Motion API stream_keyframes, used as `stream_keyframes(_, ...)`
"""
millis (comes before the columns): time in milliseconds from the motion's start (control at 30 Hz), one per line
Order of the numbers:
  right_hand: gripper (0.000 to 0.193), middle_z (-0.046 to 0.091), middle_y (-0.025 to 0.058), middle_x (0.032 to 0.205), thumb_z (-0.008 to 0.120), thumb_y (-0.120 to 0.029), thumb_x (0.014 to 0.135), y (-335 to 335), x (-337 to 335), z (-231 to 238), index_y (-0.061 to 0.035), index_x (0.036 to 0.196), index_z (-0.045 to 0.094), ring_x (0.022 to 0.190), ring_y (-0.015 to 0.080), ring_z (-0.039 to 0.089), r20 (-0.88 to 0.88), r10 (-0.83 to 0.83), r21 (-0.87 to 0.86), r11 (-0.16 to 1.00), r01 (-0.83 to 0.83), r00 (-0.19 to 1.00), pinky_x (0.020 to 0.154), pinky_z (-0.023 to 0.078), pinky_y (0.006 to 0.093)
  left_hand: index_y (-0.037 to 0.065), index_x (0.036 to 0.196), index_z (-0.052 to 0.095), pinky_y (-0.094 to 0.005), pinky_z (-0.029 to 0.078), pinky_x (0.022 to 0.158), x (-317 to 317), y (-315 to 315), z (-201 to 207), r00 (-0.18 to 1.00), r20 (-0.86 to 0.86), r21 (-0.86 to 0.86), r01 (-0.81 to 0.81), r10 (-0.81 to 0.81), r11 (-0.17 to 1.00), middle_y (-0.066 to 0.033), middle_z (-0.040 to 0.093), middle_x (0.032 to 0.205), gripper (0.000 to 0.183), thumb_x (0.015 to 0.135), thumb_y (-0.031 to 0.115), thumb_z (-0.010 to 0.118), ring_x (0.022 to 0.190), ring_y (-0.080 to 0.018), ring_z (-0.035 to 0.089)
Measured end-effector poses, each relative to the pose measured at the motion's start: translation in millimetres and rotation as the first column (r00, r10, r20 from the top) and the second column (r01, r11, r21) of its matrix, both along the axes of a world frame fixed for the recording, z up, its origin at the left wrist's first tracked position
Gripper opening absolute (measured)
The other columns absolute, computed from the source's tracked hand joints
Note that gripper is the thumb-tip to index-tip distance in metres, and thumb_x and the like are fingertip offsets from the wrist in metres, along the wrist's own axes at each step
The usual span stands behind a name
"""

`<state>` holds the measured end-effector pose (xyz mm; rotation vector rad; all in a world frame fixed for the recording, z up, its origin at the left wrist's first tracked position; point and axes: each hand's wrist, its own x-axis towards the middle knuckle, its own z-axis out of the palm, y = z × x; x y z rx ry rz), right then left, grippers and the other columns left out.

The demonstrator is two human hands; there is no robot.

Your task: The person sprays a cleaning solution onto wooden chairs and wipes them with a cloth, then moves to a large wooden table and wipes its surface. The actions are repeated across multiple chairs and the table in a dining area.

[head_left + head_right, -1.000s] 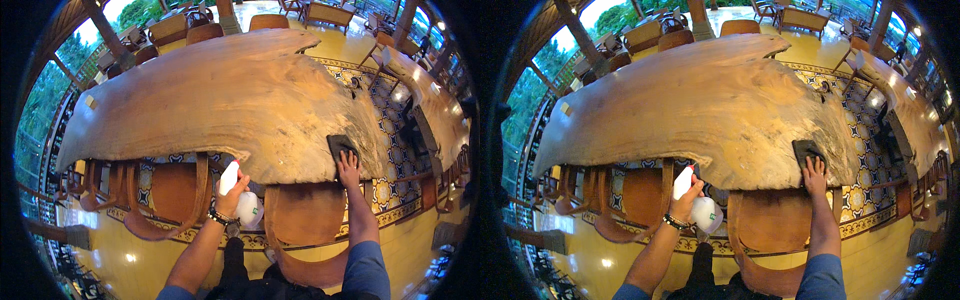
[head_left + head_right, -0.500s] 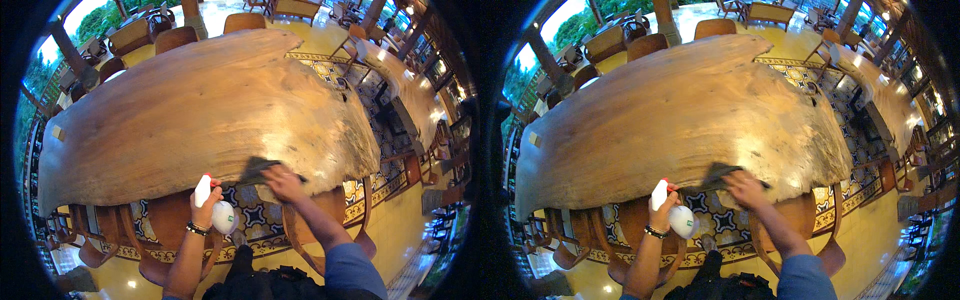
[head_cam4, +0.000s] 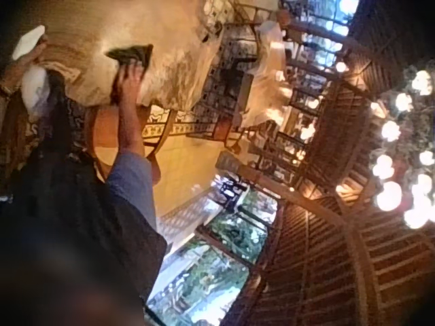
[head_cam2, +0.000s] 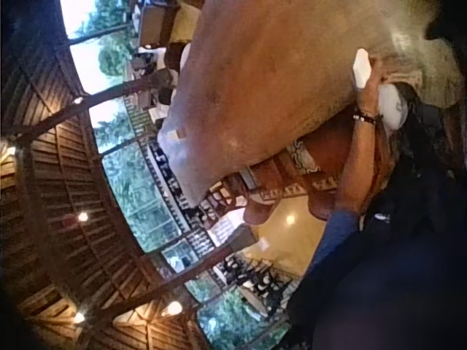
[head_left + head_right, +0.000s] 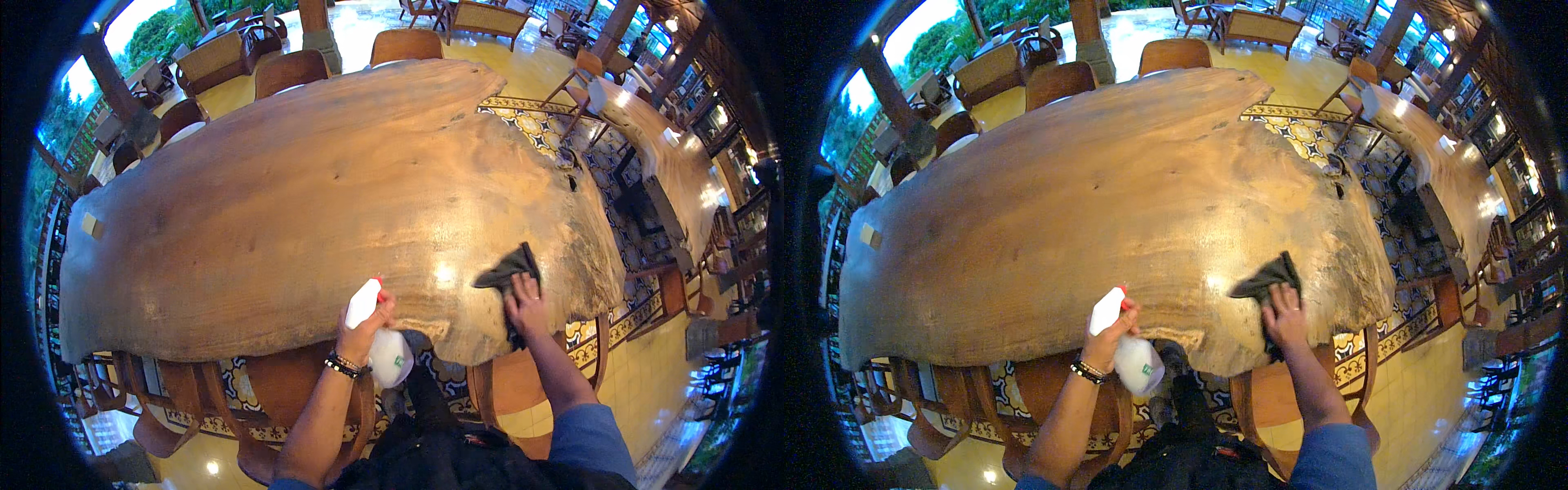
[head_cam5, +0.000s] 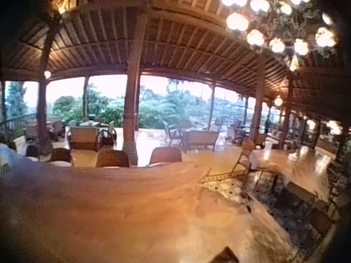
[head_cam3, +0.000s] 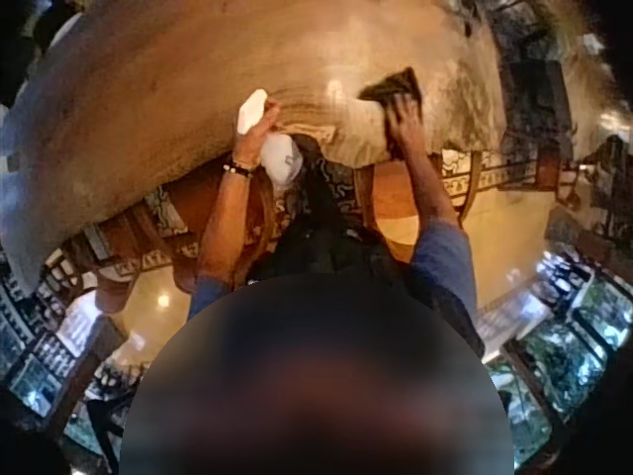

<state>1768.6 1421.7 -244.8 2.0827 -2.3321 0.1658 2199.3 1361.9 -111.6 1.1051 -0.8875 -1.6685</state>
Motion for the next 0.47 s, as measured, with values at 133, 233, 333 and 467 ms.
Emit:
stream_keyframes(133,0.069,0.031,0.0177,0.168,0.038,-0.055,0.107,-99.2,-48.9,-15.0,-0.0165,0.164,0.031,0.152,0.0376,0.032,-0.089,-0.739,-0.019,0.672,0.741,0.668,0.122,0.014,0.0653,0.005,0.125,0.062,-0.0279,0.053,0.068,7.6,-29.0,-3.8,0.989,0.112,0.028,0.098,-0.101,0.995,-0.0074,0.069,0.108,0.038,0.092,0.015,0.077,0.08,-0.0116,0.064)
stream_keyframes(233,0.067,0.036,0.0241,0.163,0.043,-0.052,0.105,-197.0,-38.0,-16.4,-0.0119,0.159,0.039,0.149,0.0446,0.033,-0.045,-0.762,-0.123,0.646,0.753,0.646,0.122,0.021,0.0598,0.004,0.134,0.058,-0.0299,0.054,0.069,12.7,-42.4,-3.3,0.99,0.141,0.049,0.005,-0.012,0.999,-0.0091,0.068,0.111,0.045,0.094,0.015,0.075,0.078,-0.0132,0.061)
stream_keyframes(333,0.058,0.045,0.0232,0.156,0.055,-0.037,0.099,-283.4,59.3,-25.4,-0.0033,0.146,0.053,0.145,0.0459,0.038,-0.09,-0.201,-0.325,0.932,0.162,0.976,0.123,0.026,0.0569,0.004,0.134,0.058,-0.0297,0.054,0.069,15.9,-75.5,-3.4,0.976,0.205,0.044,-0.084,0.073,0.996,-0.0082,0.068,0.111,0.043,0.095,0.017,0.072,0.081,-0.0135,0.062)
stream_keyframes(467,0.054,0.047,0.021,0.155,0.054,-0.032,0.097,-265.7,186.3,20.7,-0.0092,0.147,0.054,0.145,0.043,0.04,0.161,0.561,-0.079,0.827,-0.556,0.812,0.121,0.028,0.061,0.002,0.132,0.059,-0.03,0.051,0.072,-2.6,-131.4,4.8,0.985,0.109,0.032,-0.134,0.13,0.99,-0.0084,0.068,0.109,0.047,0.092,0.02,0.075,0.075,-0.0133,0.061)
